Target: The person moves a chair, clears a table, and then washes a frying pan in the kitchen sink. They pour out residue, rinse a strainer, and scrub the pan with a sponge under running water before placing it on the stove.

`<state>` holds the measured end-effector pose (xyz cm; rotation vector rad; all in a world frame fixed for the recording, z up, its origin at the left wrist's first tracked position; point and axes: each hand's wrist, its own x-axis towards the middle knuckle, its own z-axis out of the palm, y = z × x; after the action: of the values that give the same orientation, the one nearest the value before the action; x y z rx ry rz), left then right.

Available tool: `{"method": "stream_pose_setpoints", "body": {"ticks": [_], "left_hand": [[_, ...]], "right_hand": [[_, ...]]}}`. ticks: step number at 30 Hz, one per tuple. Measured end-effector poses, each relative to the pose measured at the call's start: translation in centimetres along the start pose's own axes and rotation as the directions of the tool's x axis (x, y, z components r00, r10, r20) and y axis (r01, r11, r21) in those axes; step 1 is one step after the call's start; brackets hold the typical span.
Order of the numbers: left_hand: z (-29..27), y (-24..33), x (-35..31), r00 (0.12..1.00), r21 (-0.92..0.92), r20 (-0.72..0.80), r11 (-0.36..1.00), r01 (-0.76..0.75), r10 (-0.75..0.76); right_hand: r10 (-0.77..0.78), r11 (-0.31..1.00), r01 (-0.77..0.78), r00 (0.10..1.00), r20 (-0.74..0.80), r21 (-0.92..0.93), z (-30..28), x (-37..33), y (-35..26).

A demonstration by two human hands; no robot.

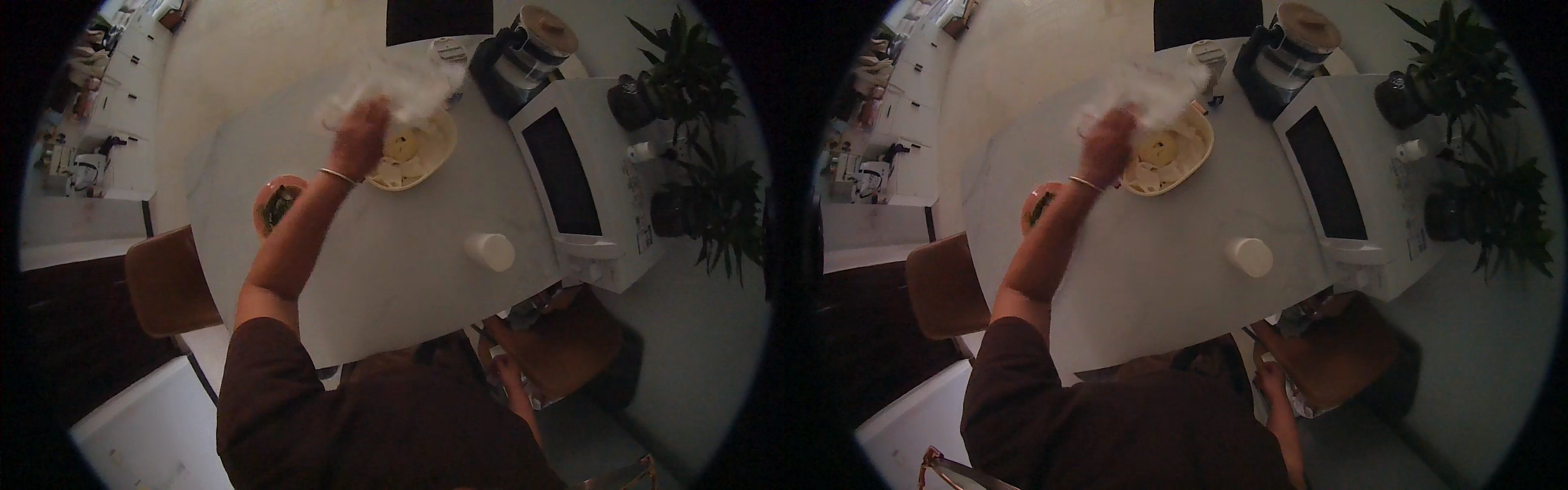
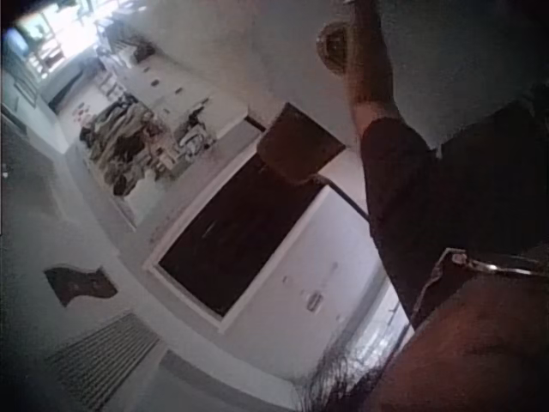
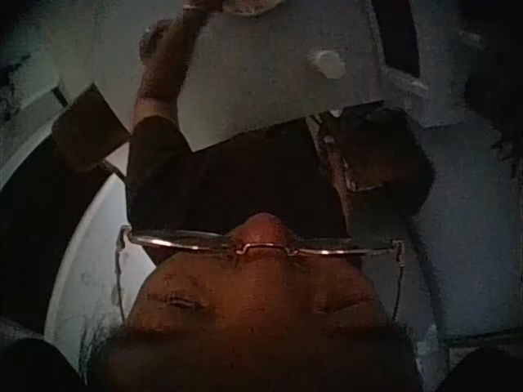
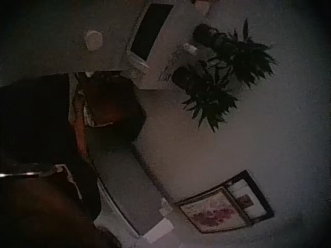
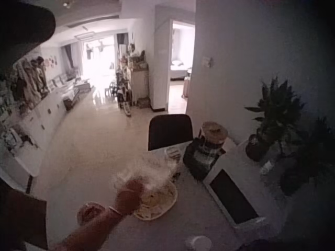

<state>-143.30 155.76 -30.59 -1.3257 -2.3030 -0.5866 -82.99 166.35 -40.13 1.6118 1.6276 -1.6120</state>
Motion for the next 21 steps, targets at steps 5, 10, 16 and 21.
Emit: {"method": "stream_pose_setpoints", "body": {"ticks": [5,10,16,21], "left_hand": [[2.4,3.4,-2.3,0.776,-0.226,0.621,0.923,0.312,-0.111],[4.9,-0.7,-0.6,0.838,-0.258,0.531,0.917,0.303,-0.128],[4.4,4.5,-0.3,0.623,0.294,0.723,0.949,0.112,-0.297],[8.9,4.3,-0.5,0.575,0.308,0.648,0.863,0.4,-0.499]], "right_hand": [[0.02,0.993,-0.018,1.0,-0.014,0.116,-0.1,0.3,0.7],[0.006,0.997,-0.008,1.0,0.029,0.071,-0.5,-0.7,1.5],[0.096,0.989,-0.091,0.995,-0.037,0.118,0.5,-1.9,1.9],[0.065,0.992,-0.074,0.994,-0.09,-0.101,1.0,-3.1,1.1]]}}
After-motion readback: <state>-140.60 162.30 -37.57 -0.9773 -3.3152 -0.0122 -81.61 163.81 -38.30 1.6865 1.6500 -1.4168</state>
